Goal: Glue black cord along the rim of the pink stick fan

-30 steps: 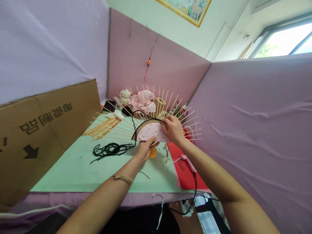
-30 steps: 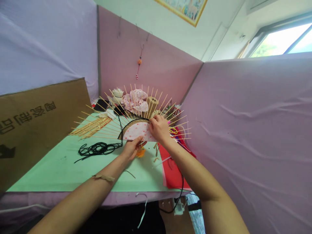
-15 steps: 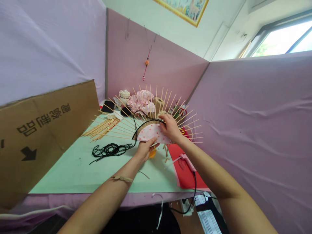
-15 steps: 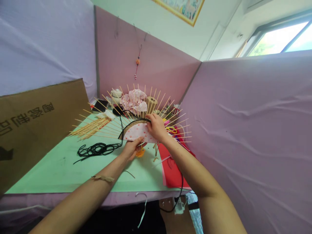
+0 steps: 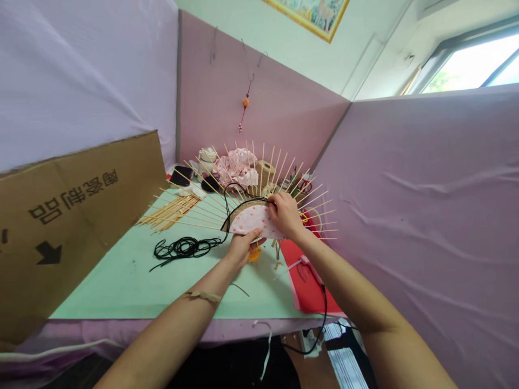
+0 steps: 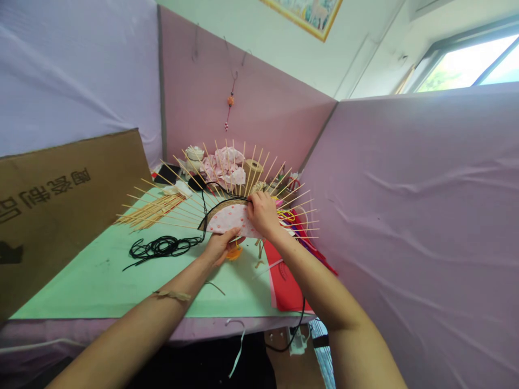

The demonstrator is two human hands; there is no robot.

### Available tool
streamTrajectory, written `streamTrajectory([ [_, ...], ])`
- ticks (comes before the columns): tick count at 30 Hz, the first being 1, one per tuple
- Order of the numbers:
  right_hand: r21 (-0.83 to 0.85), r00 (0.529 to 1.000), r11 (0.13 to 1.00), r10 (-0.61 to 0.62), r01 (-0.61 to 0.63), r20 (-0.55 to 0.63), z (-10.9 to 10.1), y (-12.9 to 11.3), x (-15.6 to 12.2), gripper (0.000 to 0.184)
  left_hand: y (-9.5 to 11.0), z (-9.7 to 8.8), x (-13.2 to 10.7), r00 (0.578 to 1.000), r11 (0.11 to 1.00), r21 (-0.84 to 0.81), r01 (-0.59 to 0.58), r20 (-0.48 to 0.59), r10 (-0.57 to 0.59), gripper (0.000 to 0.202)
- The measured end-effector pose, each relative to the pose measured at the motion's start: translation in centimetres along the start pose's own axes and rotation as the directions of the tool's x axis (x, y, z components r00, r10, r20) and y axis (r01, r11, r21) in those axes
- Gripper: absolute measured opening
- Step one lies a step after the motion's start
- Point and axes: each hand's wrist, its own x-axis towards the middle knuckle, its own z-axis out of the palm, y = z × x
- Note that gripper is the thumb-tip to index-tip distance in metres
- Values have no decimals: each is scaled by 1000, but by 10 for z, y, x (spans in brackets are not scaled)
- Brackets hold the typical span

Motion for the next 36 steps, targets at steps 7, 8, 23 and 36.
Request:
streamTrajectory([
  [7,-122,999,993,2,5,54,0,1,1,24,-1,0,1,1000,999,31,19,6,-19,35],
  [8,-143,998,990,-5,15,70,-2,1,0,23,-1,-1,1,1000,999,39,15,7,-16,36],
  [23,-197,991,977,-61,83,115,-10,3,3,25,-4,-4,3,999,999,45,20,28,-21,38],
  [36,-134,980,983,-103,127,171,-11,-1,9,21,-5,-2,3,1000,998,55,20,23,-21,38],
])
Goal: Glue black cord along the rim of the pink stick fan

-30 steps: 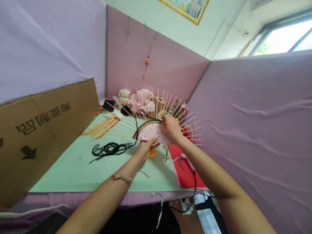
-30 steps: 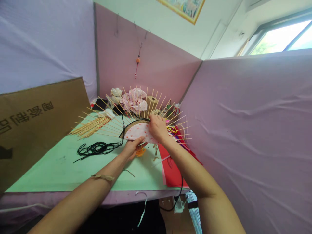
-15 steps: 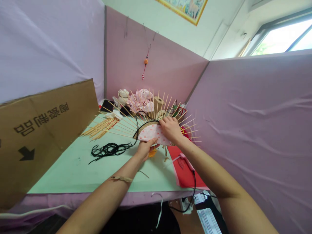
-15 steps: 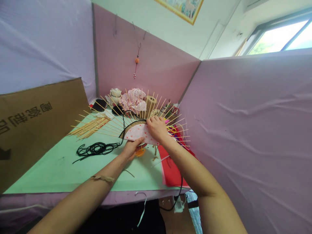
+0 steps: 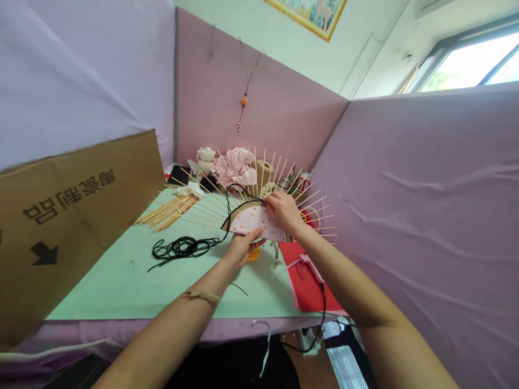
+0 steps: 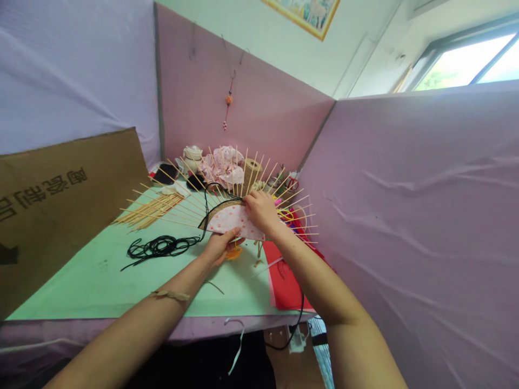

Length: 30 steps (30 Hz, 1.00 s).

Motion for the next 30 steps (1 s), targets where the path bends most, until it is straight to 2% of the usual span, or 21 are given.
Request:
streamTrajectory([
  [6,-125,1000,992,8,-6,21,3,-6,0,19,0,1,0,1000,998,56,-10,10,9,43],
  [8,-94,1000,996,-2,4,24,4,-5,1,18,0,0,0,1000,998,64,-6,16,5,43],
  [11,165,995,983,84,-75,-50,4,1,2,20,-1,-2,1,1000,999,48,1,28,-3,41],
  [13,382,975,916,183,-121,-130,4,4,1,24,-2,-4,2,999,999,29,13,31,-13,41],
  [16,527,955,843,236,-108,-181,4,7,-4,28,-2,-5,3,999,1000,7,26,29,-26,41],
  [24,328,987,944,89,-41,-131,11,1,-11,38,-1,-3,1,999,1000,21,9,46,-10,41],
  [27,392,982,920,74,-1,-171,13,1,-8,39,-1,-3,1,999,999,34,2,42,-3,40],
  [30,515,960,856,119,31,-255,12,7,-6,39,0,-3,1,1000,1000,13,7,23,-8,35],
])
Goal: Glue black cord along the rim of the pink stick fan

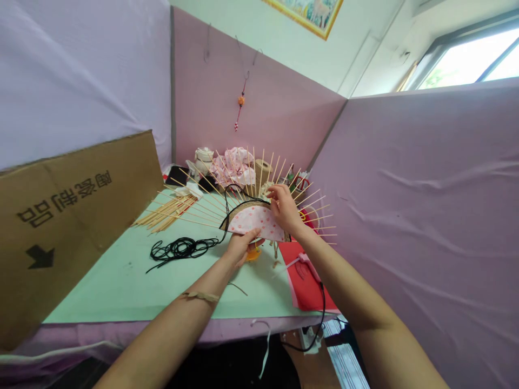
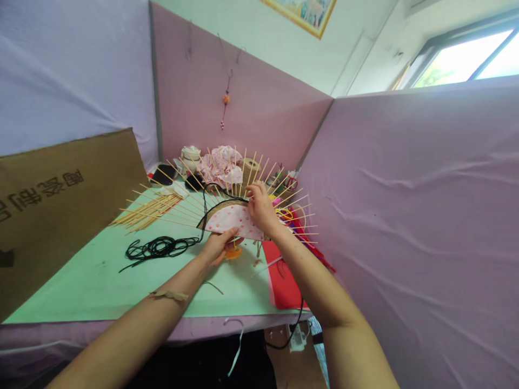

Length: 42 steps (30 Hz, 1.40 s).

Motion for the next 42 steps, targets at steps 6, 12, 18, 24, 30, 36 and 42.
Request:
streamTrajectory([
  [6,-7,998,1000,-13,13,-66,-10,9,-5,39,2,2,-1,999,999,-39,17,-26,-18,34],
  [12,-49,999,998,-43,43,7,-8,3,-9,44,0,1,0,1000,1000,1,-2,-7,2,36],
  [18,-92,995,993,-66,73,73,-8,1,-6,46,1,3,-2,999,999,30,-33,14,32,39],
  [24,10,993,999,-38,39,-116,-15,3,0,41,1,3,-3,999,999,39,-33,-4,33,36],
  [30,-3,995,995,-95,95,29,-9,0,-4,45,2,4,-3,999,998,43,-41,17,40,42],
  [36,-23,992,992,-123,124,36,-5,-4,-8,48,5,7,-6,999,997,67,-40,4,40,42],
  [42,-70,990,990,-121,126,65,-3,-7,-5,46,6,9,-7,999,995,88,-48,-7,48,46],
])
